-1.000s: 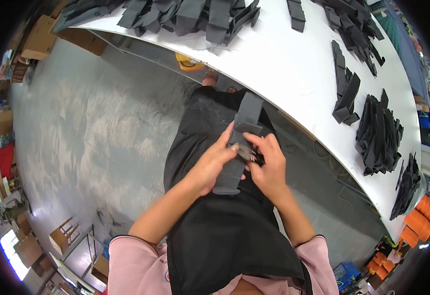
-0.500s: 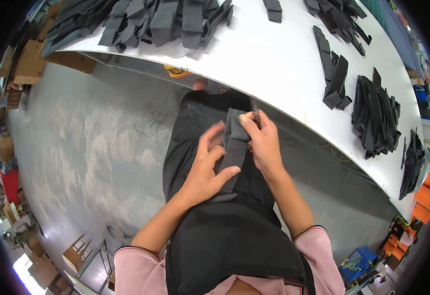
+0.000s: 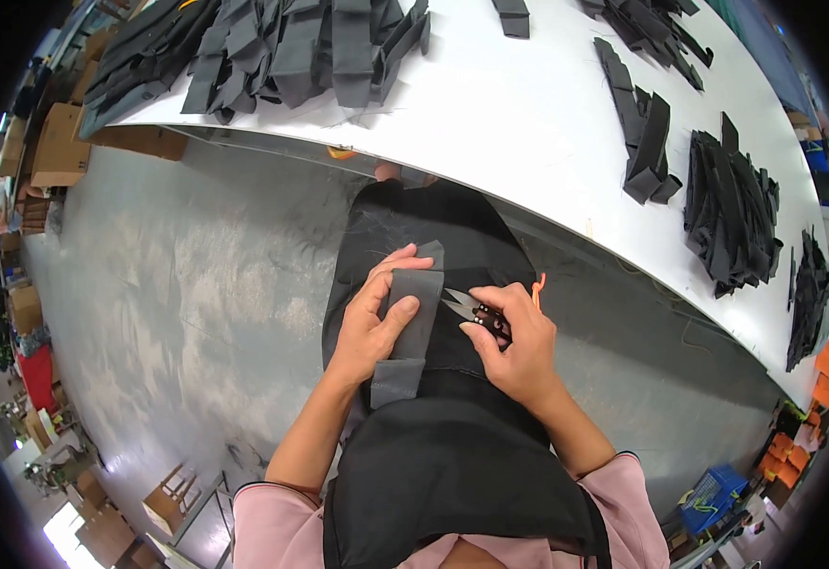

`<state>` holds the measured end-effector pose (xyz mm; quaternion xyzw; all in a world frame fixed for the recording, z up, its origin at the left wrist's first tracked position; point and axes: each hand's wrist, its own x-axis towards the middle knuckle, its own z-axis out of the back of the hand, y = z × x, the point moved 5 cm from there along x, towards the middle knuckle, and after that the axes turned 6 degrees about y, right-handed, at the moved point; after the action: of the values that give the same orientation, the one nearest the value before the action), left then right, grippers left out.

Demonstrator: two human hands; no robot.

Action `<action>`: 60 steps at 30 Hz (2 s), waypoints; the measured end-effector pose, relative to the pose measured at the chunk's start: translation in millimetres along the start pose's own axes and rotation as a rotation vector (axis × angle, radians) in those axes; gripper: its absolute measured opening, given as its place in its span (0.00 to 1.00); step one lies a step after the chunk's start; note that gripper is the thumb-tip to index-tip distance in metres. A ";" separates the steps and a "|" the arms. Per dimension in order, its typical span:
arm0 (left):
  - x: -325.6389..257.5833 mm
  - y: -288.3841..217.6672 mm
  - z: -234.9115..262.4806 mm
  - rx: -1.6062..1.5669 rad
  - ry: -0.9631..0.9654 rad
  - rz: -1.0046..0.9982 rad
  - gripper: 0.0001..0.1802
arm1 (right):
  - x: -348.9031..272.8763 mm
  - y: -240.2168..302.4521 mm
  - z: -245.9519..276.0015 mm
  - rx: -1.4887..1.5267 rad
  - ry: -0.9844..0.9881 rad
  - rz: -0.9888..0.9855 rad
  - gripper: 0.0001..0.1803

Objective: Processing or trimming small black fabric components at a factory workbench using a pair of small snips.

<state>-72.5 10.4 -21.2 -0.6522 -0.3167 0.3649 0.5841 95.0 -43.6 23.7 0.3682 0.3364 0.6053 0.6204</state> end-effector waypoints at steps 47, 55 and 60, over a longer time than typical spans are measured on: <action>15.2 -23.4 -24.5 0.047 0.195 -0.082 0.21 | 6.8 -9.9 9.6 0.051 0.042 0.059 0.12; 37.2 -22.9 -24.5 0.060 0.035 -0.142 0.16 | 6.5 -23.0 6.3 0.460 0.017 -0.020 0.11; 44.3 -35.3 -30.4 0.046 -0.201 -0.106 0.17 | -14.8 6.7 26.7 0.463 -0.153 -0.039 0.14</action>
<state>-22.7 35.5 10.7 -0.5810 -0.3992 0.4044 0.5828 114.1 -59.7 42.5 0.5389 0.4251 0.4702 0.5547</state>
